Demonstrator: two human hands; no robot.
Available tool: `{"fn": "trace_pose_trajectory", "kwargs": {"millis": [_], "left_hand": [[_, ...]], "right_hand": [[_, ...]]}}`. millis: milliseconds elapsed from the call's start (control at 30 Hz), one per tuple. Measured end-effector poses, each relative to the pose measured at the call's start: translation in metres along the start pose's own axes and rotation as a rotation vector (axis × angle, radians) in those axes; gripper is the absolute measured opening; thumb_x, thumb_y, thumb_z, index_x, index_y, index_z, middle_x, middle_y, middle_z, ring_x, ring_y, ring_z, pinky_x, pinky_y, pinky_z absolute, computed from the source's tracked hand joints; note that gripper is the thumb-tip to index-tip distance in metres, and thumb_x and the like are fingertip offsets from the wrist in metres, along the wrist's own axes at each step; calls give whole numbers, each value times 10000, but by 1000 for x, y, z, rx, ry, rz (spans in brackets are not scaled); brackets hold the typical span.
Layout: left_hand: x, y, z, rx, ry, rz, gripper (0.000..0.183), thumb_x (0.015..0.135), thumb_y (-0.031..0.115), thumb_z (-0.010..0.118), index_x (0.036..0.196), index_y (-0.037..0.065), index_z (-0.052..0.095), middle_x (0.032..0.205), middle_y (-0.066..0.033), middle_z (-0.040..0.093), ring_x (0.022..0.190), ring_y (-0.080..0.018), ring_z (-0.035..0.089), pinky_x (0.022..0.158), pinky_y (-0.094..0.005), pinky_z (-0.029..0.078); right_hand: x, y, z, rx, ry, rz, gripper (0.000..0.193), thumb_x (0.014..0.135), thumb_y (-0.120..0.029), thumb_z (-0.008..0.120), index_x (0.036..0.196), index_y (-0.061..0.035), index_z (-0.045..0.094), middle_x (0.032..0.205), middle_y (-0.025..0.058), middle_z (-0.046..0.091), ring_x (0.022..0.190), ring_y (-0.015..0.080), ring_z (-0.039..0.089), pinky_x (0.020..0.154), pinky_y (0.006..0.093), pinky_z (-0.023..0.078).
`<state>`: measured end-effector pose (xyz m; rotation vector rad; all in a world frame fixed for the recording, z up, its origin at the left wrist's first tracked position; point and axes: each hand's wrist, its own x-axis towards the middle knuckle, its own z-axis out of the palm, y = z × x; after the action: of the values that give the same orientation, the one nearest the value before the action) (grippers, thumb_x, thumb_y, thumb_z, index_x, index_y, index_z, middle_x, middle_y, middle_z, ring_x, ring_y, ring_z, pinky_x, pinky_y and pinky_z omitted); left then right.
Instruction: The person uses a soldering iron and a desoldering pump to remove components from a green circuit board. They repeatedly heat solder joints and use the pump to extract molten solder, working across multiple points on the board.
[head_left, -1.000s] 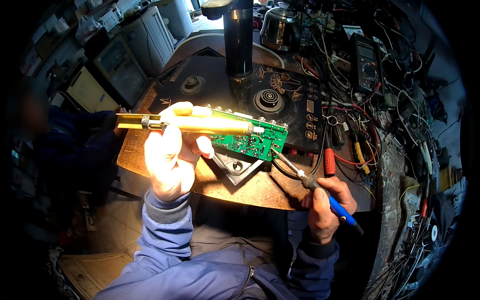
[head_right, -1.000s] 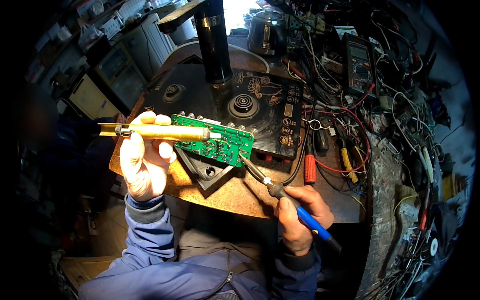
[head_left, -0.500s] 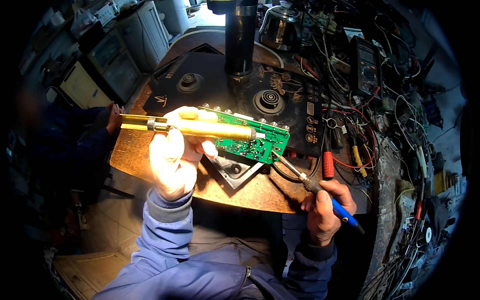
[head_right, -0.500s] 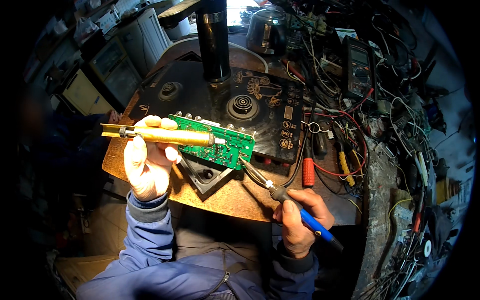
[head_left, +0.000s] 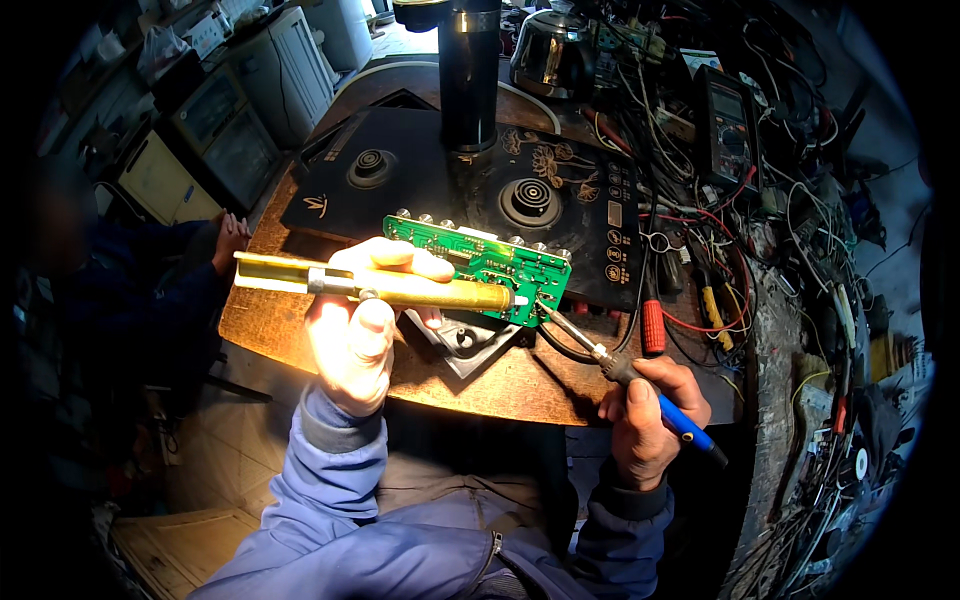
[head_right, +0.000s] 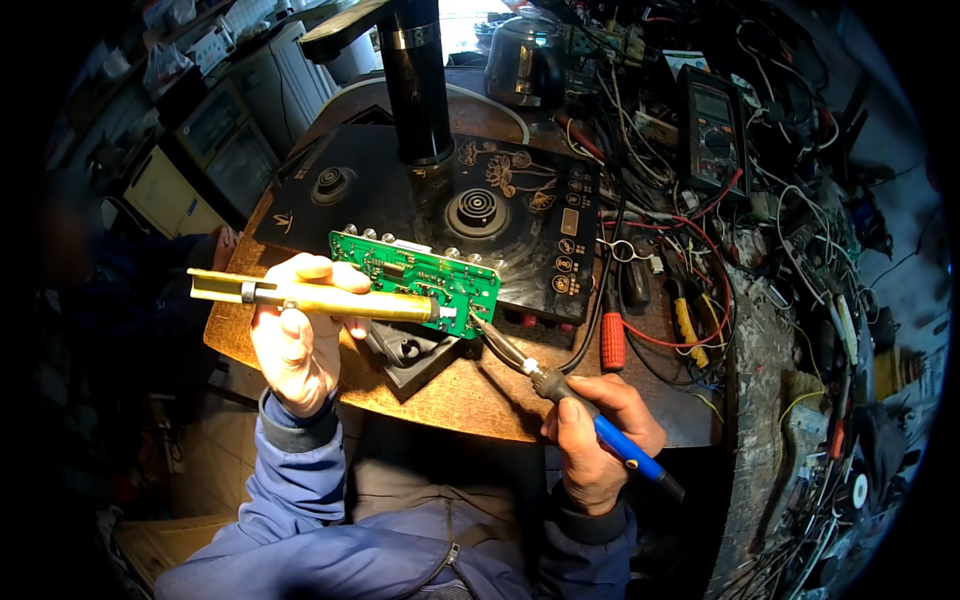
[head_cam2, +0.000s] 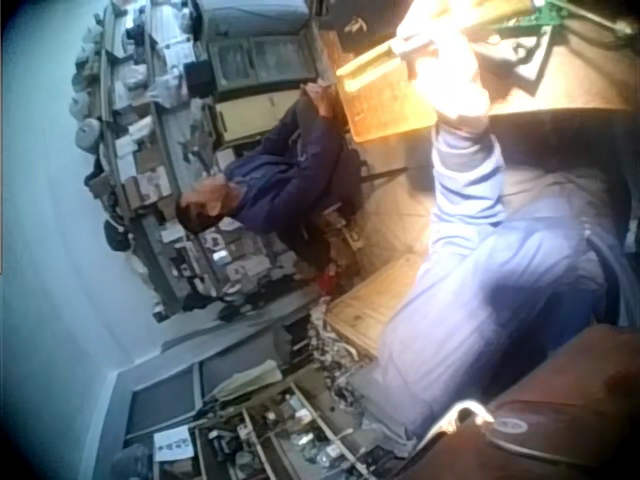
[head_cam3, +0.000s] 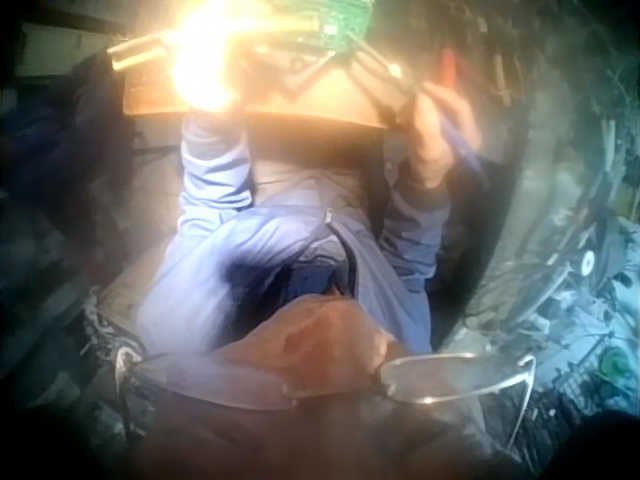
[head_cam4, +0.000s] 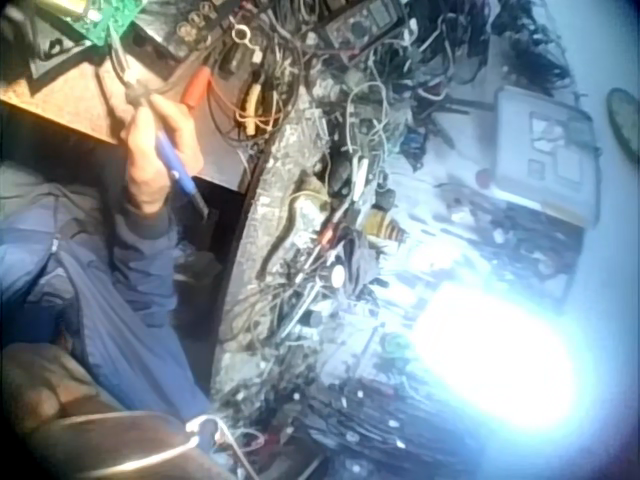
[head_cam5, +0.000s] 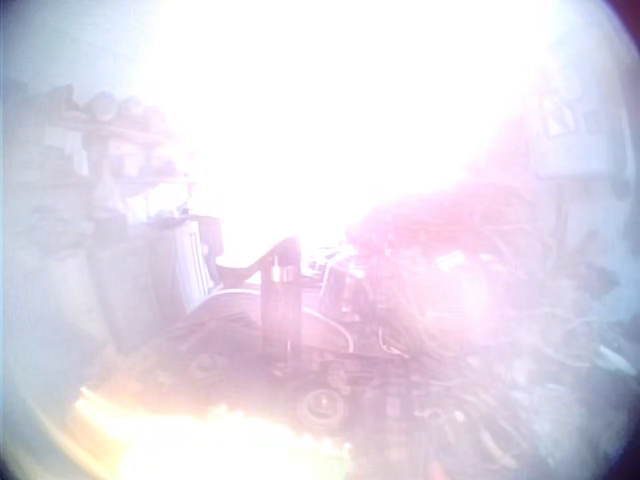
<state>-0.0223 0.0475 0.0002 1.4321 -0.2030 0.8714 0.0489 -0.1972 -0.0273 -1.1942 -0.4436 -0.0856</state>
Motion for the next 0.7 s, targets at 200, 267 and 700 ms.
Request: {"fn": "trace_pose_trajectory", "kwargs": {"millis": [200, 267, 700], "left_hand": [[-7, -3, 19, 320, -18, 305, 576, 905, 489, 588, 1158, -13, 458, 958, -185, 608, 743, -221, 594, 681, -329, 503], [-7, -11, 23, 363, -84, 523, 460, 907, 417, 597, 1089, 13, 474, 910, -159, 594, 728, -236, 588, 681, -334, 500], [-8, -12, 36, 545, -152, 745, 399, 843, 411, 670, 921, 59, 500, 795, -118, 643, 635, -219, 590, 580, -306, 478]], "right_hand": [[-1, 0, -1, -62, -16, -2, 229, 843, -111, 673, 974, 59, 593, 792, 119, 563, 509, 131, 535, 459, 266, 483], [0, 0, -1, -70, -16, -3, 221, 842, -104, 666, 973, 59, 592, 787, 120, 562, 506, 132, 536, 461, 265, 483], [1, 1, -3, -161, -54, -65, 204, 835, -86, 634, 974, 54, 583, 719, 115, 549, 489, 140, 542, 455, 252, 456]]}}
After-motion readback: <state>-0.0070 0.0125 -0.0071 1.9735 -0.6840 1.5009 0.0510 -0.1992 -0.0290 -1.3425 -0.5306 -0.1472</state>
